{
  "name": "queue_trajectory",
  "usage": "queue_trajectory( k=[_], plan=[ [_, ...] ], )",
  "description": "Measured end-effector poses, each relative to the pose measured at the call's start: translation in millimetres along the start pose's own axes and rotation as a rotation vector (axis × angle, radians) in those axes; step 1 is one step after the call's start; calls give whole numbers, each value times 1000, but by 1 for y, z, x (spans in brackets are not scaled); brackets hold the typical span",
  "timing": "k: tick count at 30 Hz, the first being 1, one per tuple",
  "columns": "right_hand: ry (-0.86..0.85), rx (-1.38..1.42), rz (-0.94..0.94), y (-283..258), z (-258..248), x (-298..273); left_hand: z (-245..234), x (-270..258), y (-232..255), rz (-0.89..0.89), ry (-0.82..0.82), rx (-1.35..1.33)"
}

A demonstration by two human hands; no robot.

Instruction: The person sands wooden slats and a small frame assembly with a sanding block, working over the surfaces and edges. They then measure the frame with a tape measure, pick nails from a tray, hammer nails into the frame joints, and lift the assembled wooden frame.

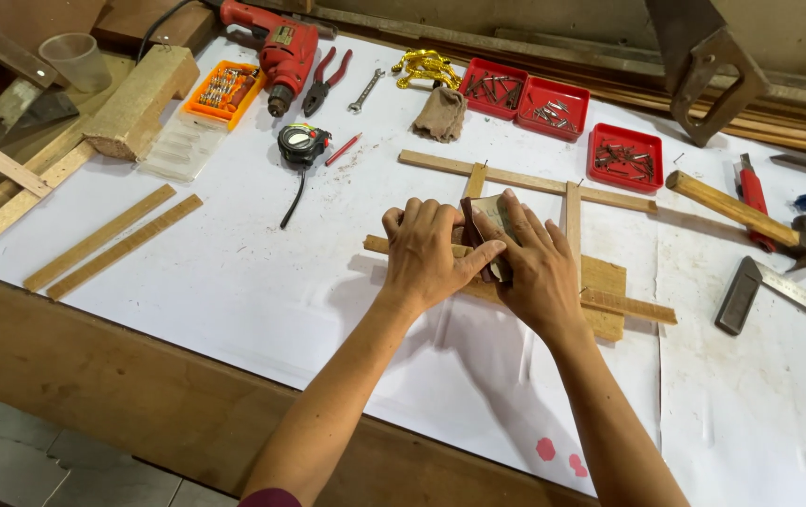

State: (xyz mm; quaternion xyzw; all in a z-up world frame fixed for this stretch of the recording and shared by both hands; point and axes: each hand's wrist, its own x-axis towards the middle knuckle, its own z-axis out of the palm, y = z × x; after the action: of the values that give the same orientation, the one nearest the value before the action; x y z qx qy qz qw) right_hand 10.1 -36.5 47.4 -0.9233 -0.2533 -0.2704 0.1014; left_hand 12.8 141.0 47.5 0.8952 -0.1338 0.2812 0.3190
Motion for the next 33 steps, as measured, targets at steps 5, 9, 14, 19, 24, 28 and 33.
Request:
queue_trajectory(
  k=[5,9,14,19,24,28,33],
  plan=[
    [142,278,19,13,15,5,8,6,-13,40,113,-12],
    [183,436,111,19,25,10,1,12,-15,23,152,-23],
    [180,534,159,30,38,17,-2,18,-21,30,367,-86],
    [241,453,61,20,25,30,5,14,-25,-45,301,-249],
    [195,570,178,23,35,30,52,-5,-31,32,207,26],
    [170,565,223,36,45,19,41,-11,-7,76,211,2],
    [167,568,217,27,32,26,23,4,-29,-84,-24,145]
  ],
)
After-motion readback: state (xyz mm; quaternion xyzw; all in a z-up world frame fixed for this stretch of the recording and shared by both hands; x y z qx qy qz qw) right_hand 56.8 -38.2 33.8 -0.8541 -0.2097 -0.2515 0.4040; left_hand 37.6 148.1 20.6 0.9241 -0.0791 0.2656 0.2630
